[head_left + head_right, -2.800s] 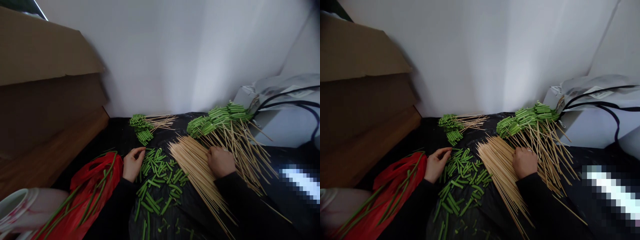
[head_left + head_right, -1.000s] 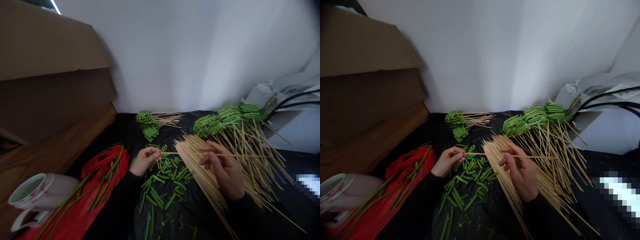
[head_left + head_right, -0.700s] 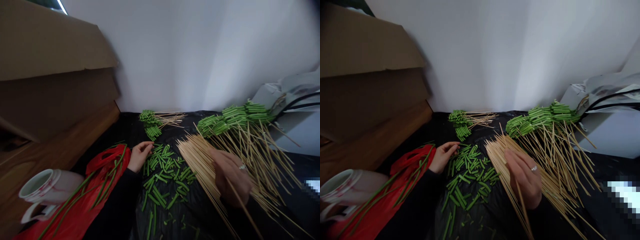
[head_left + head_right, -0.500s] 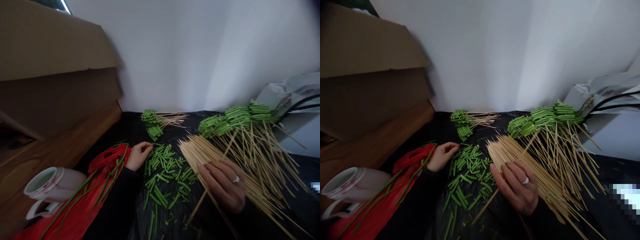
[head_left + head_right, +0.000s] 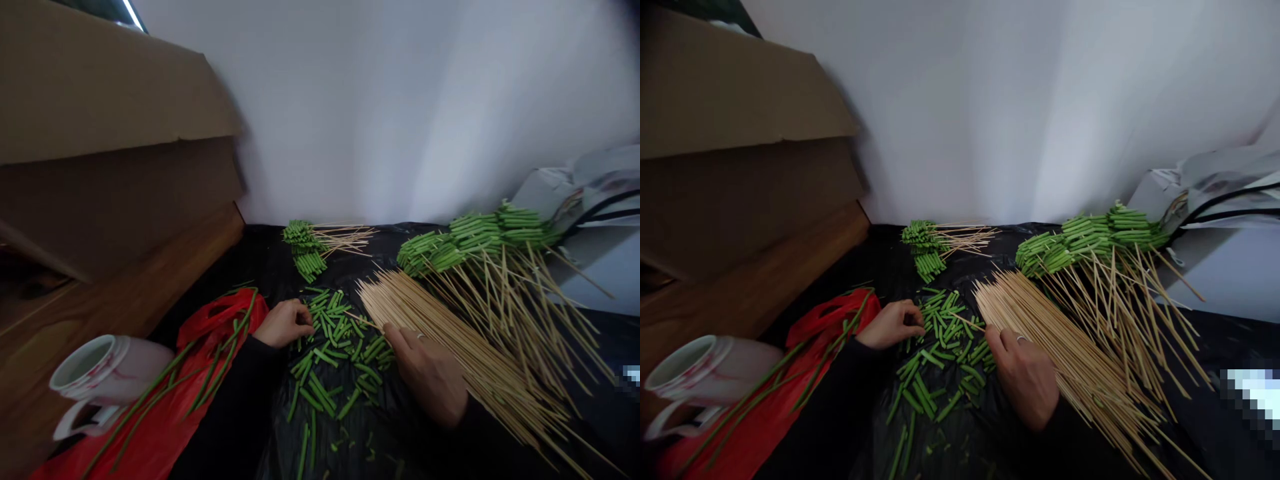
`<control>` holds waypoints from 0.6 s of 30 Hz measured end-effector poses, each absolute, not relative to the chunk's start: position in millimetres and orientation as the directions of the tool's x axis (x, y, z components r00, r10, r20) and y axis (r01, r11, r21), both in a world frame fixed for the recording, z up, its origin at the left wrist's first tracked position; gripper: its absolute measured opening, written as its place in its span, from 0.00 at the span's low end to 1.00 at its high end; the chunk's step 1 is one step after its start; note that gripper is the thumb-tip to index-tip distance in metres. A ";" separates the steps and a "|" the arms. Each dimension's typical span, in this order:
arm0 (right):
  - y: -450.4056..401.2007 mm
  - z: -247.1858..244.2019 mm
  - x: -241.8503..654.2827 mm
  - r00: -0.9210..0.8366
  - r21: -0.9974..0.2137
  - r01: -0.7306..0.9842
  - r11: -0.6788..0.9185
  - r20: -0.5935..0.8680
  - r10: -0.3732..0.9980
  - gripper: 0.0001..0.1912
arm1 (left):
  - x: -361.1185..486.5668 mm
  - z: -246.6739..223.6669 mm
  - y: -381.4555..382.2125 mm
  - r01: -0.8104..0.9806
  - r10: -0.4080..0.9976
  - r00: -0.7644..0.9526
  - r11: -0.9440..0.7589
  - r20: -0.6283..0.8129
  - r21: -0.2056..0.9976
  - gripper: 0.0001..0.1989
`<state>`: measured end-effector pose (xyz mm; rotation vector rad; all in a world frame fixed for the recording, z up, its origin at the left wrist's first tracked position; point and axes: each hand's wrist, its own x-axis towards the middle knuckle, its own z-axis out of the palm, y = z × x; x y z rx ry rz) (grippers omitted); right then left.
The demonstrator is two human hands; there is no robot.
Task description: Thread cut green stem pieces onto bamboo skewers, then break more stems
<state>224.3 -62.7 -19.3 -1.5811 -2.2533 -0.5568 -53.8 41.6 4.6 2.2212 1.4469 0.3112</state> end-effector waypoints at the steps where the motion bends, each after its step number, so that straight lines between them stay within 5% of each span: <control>1: -63.0 -20.3 223.8 -0.327 0.106 0.943 0.315 0.469 0.820 0.13 | -53.8 4.7 41.6 0.806 0.904 0.421 -0.337 -0.071 0.486 0.06; 10: -62.7 -25.5 223.0 -0.315 -0.001 0.932 0.362 0.488 0.814 0.13 | -46.9 -13.9 51.7 0.851 0.914 0.275 -0.376 0.300 0.366 0.19; 14: -63.5 -26.7 222.3 -0.323 -0.009 0.928 0.372 0.477 0.817 0.13 | -41.4 -26.5 55.2 0.855 0.883 0.419 -0.462 0.210 0.236 0.30; 18: -64.0 -27.1 222.2 -0.320 -0.001 0.932 0.363 0.470 0.823 0.15 | -39.8 -34.3 58.3 0.880 0.907 0.390 -0.418 0.161 0.225 0.32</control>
